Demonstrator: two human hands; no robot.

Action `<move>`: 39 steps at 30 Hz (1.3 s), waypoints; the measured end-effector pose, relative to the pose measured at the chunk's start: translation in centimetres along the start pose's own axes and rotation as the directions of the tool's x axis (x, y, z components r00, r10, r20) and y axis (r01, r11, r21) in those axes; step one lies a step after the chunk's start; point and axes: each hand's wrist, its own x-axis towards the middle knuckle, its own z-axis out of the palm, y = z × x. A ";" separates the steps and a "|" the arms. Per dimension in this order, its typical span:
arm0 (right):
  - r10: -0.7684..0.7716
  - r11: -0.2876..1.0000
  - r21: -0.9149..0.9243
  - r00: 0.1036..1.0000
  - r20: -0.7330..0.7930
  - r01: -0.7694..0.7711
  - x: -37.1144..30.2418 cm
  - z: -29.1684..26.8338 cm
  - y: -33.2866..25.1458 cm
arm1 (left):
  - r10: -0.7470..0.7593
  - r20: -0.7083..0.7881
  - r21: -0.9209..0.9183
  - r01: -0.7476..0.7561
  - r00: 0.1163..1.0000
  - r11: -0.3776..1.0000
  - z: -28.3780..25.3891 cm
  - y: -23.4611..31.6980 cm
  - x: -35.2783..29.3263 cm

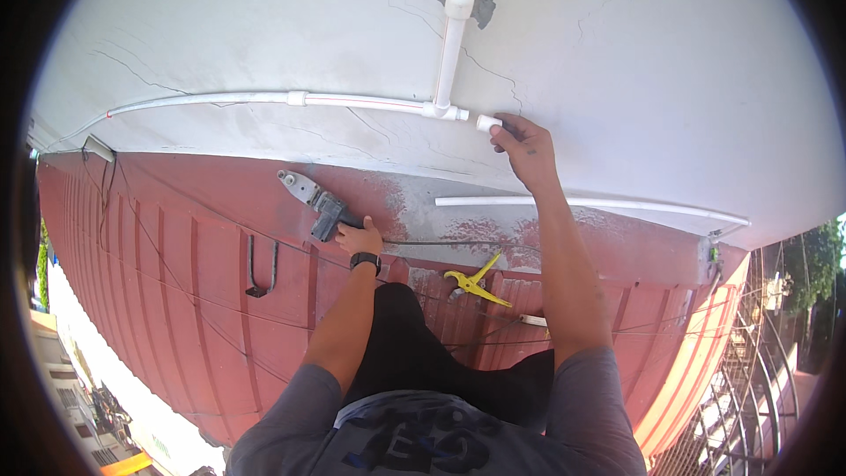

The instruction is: The person measures and cuts white PVC pipes on a rooftop, then fits and secures them to a wall using a power tool. They handle pipe sections, fittings, and tools including a pipe cutter and drill.

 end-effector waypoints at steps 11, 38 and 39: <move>0.090 0.925 0.377 0.991 -0.103 -0.045 1.0 2.9 1.7 | 0.013 0.083 -0.501 0.031 0.996 0.865 3.2 -7.7 6.1; 0.141 0.932 0.338 0.990 -0.012 -0.128 1.5 2.2 -0.1 | 0.409 0.495 -0.843 0.311 0.767 0.439 -10.6 24.4 2.0; 0.130 0.914 0.388 0.992 0.003 -0.121 1.4 2.3 0.6 | 0.433 0.493 -0.849 0.310 0.755 0.427 -10.3 24.3 2.0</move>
